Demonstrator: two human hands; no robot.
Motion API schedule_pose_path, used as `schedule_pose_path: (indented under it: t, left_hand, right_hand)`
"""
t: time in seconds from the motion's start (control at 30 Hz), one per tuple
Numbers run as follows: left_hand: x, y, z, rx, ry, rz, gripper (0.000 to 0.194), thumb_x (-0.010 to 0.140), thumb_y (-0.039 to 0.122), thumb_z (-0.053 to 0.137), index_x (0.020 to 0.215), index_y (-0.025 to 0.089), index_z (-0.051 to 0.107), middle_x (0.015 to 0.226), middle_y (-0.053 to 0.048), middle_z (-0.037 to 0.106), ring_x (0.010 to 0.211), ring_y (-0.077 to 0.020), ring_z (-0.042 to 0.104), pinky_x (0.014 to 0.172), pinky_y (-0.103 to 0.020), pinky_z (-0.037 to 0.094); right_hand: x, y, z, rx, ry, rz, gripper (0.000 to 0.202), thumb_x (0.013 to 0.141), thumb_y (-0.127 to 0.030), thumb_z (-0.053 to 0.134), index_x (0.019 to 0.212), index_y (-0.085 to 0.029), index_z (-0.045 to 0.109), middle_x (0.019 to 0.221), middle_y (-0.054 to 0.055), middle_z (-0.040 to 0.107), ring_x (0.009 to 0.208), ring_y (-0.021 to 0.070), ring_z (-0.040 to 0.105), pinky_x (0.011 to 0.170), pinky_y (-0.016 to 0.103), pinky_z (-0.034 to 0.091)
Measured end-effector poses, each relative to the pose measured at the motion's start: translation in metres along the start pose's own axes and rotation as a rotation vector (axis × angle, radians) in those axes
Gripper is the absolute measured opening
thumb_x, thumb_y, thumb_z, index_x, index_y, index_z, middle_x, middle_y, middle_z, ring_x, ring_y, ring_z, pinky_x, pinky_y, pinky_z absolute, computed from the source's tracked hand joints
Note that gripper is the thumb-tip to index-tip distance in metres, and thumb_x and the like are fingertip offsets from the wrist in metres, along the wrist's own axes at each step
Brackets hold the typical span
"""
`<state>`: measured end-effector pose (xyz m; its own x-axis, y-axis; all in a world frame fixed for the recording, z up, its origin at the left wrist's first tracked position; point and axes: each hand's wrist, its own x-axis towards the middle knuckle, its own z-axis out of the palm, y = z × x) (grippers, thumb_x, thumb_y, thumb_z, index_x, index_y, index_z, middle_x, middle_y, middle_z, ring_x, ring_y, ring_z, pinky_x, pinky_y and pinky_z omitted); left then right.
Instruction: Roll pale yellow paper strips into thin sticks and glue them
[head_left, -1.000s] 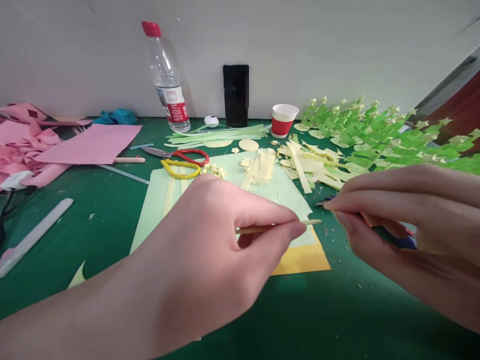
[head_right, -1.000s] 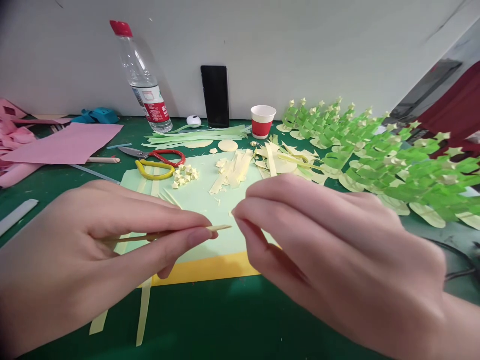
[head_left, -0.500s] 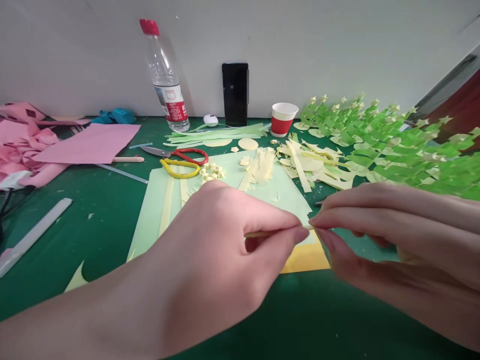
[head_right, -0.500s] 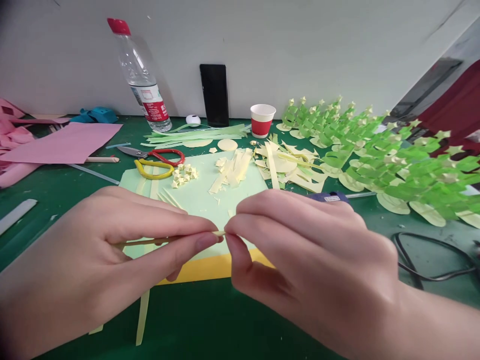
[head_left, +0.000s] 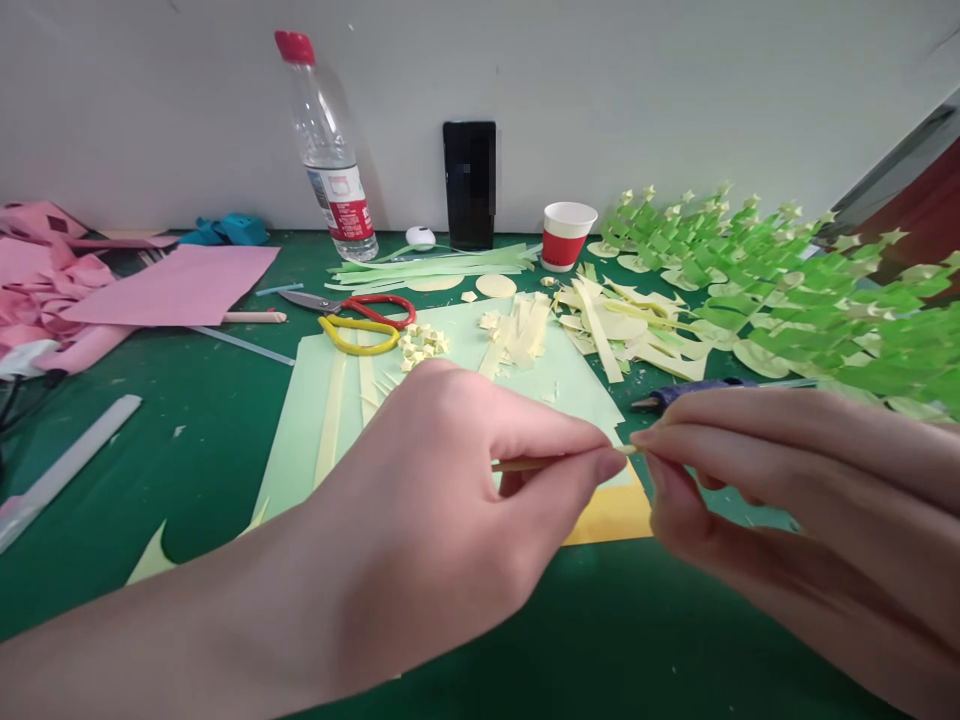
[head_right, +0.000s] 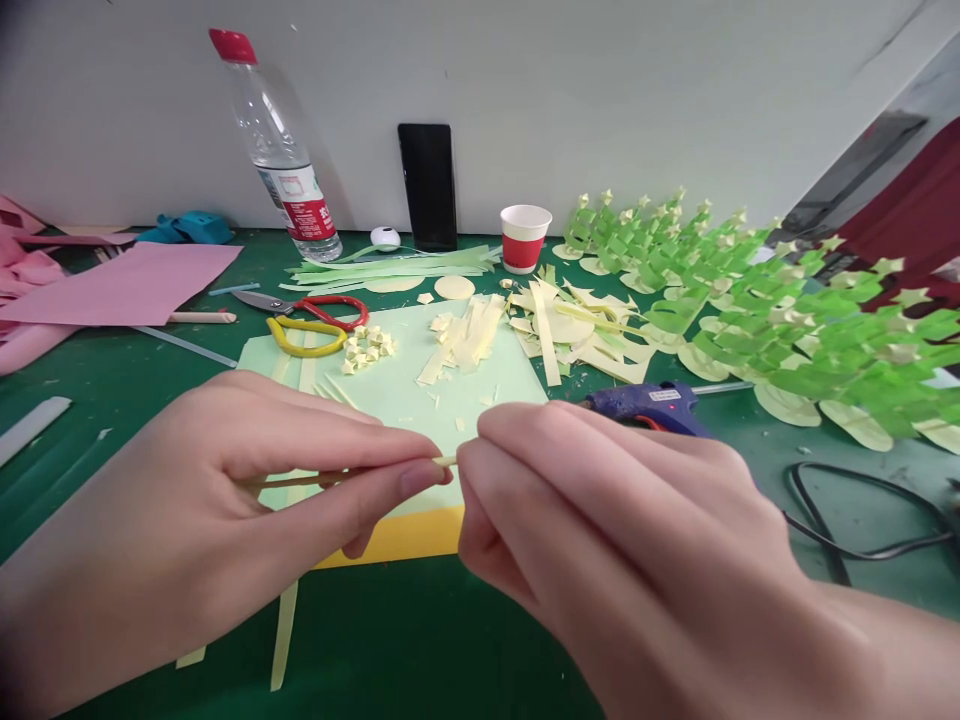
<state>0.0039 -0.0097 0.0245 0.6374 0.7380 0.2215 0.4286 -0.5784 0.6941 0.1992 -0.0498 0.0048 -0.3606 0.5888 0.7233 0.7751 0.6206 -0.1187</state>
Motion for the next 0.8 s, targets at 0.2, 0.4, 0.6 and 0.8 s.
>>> schedule_pose_path:
  t: [0.2,0.4,0.6,0.8]
  left_hand:
    - [0.0,0.003,0.0,-0.035,0.022,-0.006,0.035,0.089,0.018,0.052,0.058,0.02,0.068,0.047,0.007,0.058,0.04,-0.006,0.048,0.037,-0.02,0.029]
    - [-0.003,0.011,-0.001,0.017,0.042,-0.058,0.036,0.091,0.018,0.052,0.06,0.019,0.07,0.054,0.006,0.064,0.045,-0.0069,0.054,0.042,-0.02,0.034]
    - [-0.003,0.013,-0.002,0.032,0.053,-0.05,0.035,0.092,0.018,0.053,0.062,0.018,0.072,0.051,0.006,0.061,0.043,-0.0065,0.052,0.041,-0.02,0.034]
    - [-0.002,0.008,-0.001,-0.008,0.071,0.025,0.038,0.091,0.019,0.052,0.056,0.019,0.068,0.049,0.007,0.061,0.04,-0.0053,0.049,0.038,-0.019,0.032]
  right_hand:
    - [0.005,0.0,-0.003,0.05,-0.001,-0.005,0.005,0.083,-0.023,0.061,0.083,-0.027,0.06,0.088,-0.004,0.068,0.062,0.0107,0.061,0.054,0.019,0.053]
    - [0.01,0.003,0.0,0.047,0.032,-0.011,0.011,0.083,-0.022,0.059,0.091,-0.029,0.06,0.084,-0.008,0.07,0.066,0.0094,0.064,0.061,0.023,0.05]
    - [0.012,0.003,-0.006,0.09,-0.017,0.038,0.01,0.078,-0.024,0.066,0.086,-0.03,0.065,0.081,-0.008,0.07,0.064,0.0088,0.064,0.057,0.023,0.047]
    - [0.01,0.007,-0.005,0.087,-0.014,0.134,0.006,0.077,-0.03,0.068,0.082,-0.033,0.067,0.083,-0.009,0.068,0.06,0.0077,0.061,0.048,0.025,0.042]
